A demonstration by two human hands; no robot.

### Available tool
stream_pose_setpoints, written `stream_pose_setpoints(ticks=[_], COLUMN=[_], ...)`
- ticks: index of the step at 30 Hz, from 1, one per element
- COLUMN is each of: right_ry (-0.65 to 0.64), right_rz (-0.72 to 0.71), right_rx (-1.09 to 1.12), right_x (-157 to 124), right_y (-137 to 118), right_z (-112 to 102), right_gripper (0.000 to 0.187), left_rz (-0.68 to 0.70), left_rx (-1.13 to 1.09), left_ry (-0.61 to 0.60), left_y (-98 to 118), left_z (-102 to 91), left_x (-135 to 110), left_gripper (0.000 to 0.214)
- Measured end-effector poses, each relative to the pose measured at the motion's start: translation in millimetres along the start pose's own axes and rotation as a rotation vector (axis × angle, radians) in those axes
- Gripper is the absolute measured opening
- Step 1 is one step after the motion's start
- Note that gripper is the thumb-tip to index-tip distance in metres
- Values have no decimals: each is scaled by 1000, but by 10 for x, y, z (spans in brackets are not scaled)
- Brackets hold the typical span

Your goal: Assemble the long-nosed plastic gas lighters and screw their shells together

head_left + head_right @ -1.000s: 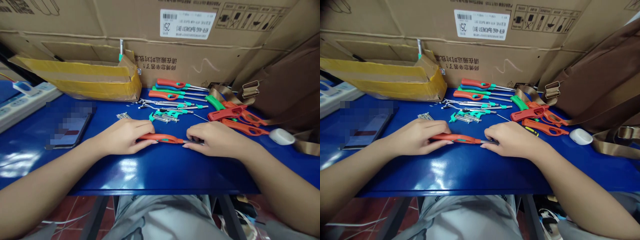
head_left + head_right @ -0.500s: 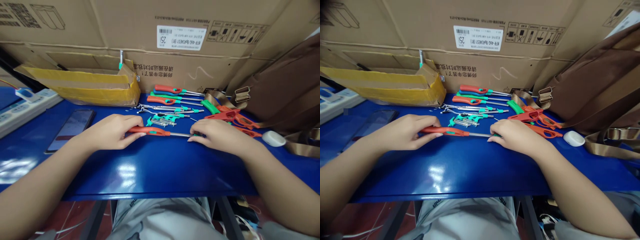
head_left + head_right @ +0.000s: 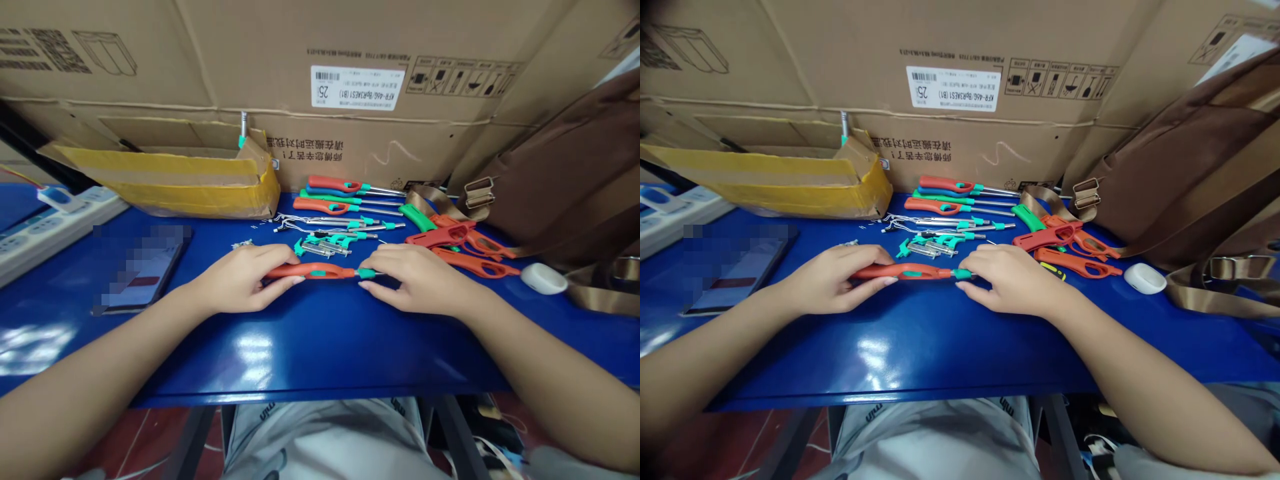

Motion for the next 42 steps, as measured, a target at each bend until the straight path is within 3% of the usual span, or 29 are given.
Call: stream_pose_setpoints(ticks=[6,10,15,19,23,29,36,42], right_ry=[-79,-69,-41,-88,-131,-113,-176,-187], right_rz=[-134,-137,-88,-47,27,60,207,161], right_rx=[-150,-238,-227,-153,-49,-14,-143,-33], right_x=[52,69,61,102,110,45,-48,-175], right_y=[-161,-232,-211,-165,-85,-41,141,208], right_z=[137,229,238,302,340,159,73,-80], right_gripper=[35,35,30,23,15,27,12,14], left_rz=[54,-103,-265,-261,-174,-104,-81,-105], left_rx=[-138,-336,-455,-409,-325,-210,-44,18], left_ry=[17,80,37,27,-53,-137,-102,-119], left_y=[166,168,139,199,255,166,87,69], left_z=[39,62,115,137,193,242,225,162], left_x=[-60,-30,9,-6,-26,5,30,18], left_gripper=[21,33,45,45,30,30,34,31])
Point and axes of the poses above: each hand's wrist, its own x-axis towards the middle knuckle, its own z-axis out of the palm, y = z × x, the point moved 6 cm from there along x, towards the middle knuckle, and after that the axes turned 15 degrees about -z, right-handed, at the moved point
